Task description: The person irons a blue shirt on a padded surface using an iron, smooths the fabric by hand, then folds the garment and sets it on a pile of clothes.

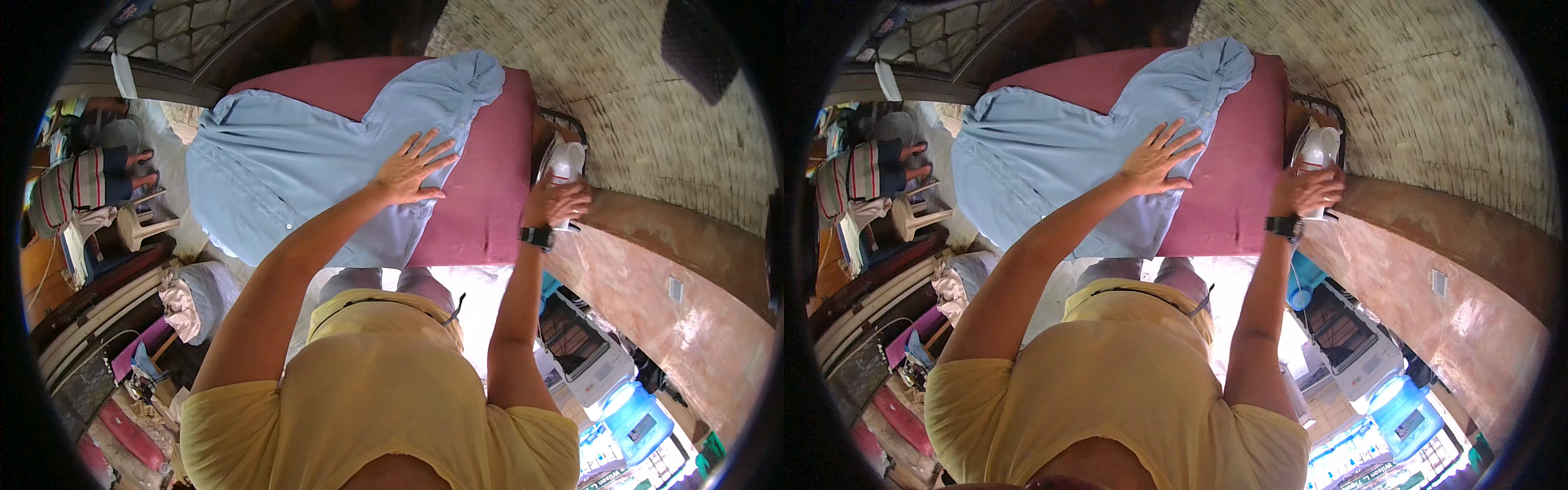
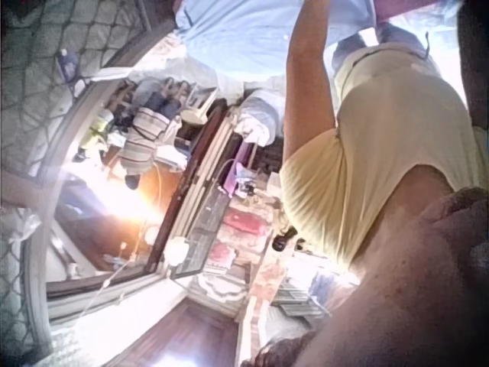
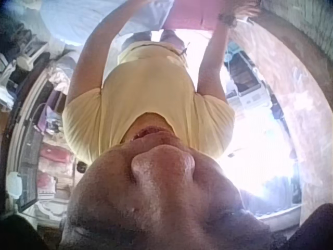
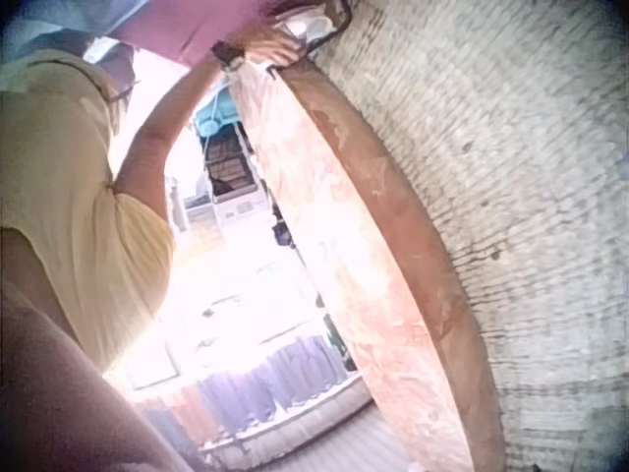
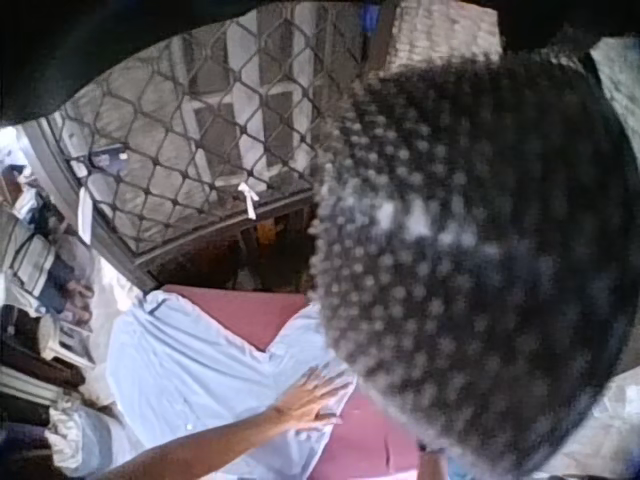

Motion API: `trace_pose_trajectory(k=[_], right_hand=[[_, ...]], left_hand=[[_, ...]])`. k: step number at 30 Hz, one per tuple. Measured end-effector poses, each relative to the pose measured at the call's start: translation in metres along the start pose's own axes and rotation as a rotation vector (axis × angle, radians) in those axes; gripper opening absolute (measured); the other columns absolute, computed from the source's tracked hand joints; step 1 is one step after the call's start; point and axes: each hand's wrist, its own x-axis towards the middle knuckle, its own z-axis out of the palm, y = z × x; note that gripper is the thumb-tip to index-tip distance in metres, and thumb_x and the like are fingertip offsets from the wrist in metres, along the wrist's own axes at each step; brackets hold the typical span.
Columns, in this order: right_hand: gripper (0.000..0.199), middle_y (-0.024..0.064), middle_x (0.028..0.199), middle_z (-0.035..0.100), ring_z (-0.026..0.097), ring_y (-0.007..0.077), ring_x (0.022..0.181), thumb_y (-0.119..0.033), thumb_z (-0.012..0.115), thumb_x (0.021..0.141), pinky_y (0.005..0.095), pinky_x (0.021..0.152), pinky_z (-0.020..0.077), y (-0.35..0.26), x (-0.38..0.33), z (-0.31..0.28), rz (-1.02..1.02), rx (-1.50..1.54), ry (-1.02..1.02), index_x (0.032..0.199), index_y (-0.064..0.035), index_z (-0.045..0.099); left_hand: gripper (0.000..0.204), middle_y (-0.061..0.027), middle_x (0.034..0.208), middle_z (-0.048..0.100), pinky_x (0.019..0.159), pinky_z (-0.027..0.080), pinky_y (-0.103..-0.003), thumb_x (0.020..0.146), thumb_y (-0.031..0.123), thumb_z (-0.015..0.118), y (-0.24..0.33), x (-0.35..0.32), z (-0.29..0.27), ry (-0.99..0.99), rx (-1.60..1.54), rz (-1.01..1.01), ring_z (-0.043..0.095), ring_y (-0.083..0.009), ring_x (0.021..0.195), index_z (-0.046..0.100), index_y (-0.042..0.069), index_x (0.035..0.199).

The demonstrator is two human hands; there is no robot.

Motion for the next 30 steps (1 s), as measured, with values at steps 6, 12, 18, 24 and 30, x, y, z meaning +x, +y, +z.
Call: trace_pose_trajectory(k=[6,12,18,24,30], right_hand=[[0.065,0.0274,0.092,0.066,0.066,0.0430,0.087,-0.058,0.061,0.089,0.0497,0.077,0.0503,0.078,0.062,0.059,-0.044,0.533,-0.400,0.103,0.0055,0.059],[0.061,0.0264,0.096,0.068,0.068,0.0388,0.096,-0.057,0.062,0.090,0.0450,0.082,0.0513,0.044,0.073,-0.011,-0.097,0.709,-0.564,0.111,-0.0001,0.067],[0.055,0.0215,0.076,0.068,0.069,0.0397,0.077,-0.056,0.066,0.086,0.0443,0.069,0.0543,-0.065,0.039,-0.095,-0.454,0.900,-0.604,0.102,-0.0029,0.068],[0.069,0.0292,0.085,0.068,0.066,0.0470,0.085,-0.064,0.057,0.086,0.0528,0.075,0.0525,-0.146,-0.026,-0.123,-0.550,0.687,-0.920,0.105,0.0015,0.067],[0.062,0.0247,0.071,0.067,0.067,0.0439,0.071,-0.060,0.062,0.087,0.0505,0.064,0.0522,-0.131,-0.052,-0.101,-0.585,0.770,-0.811,0.095,0.0019,0.066]], left_hand=[[0.068,-0.0042,0.160,0.023,0.119,0.019,-0.053,0.095,0.050,0.050,0.011,0.000,0.018,-0.045,0.076,-0.056,0.014,-0.0317,0.149,0.035,0.012,0.149],[0.052,-0.0087,0.156,0.029,0.119,0.019,-0.053,0.097,0.031,0.051,0.077,-0.057,0.019,-0.050,-0.159,-0.196,0.021,-0.0299,0.147,0.043,0.007,0.142],[0.035,-0.0147,0.131,0.055,0.111,0.030,-0.051,0.095,0.007,0.048,0.038,-0.074,-0.011,0.534,-0.436,-0.233,0.049,-0.0339,0.125,0.054,0.004,0.129],[0.016,-0.0121,0.107,0.064,0.093,0.040,-0.051,0.091,0.013,0.058,-0.113,-0.039,-0.048,0.622,-0.234,-0.683,0.059,-0.0329,0.104,0.061,0.006,0.105],[0.031,-0.0042,0.098,0.066,0.092,0.034,-0.052,0.086,0.039,0.069,-0.106,-0.035,-0.051,0.102,0.120,-0.656,0.056,-0.0251,0.107,0.065,0.012,0.100]])
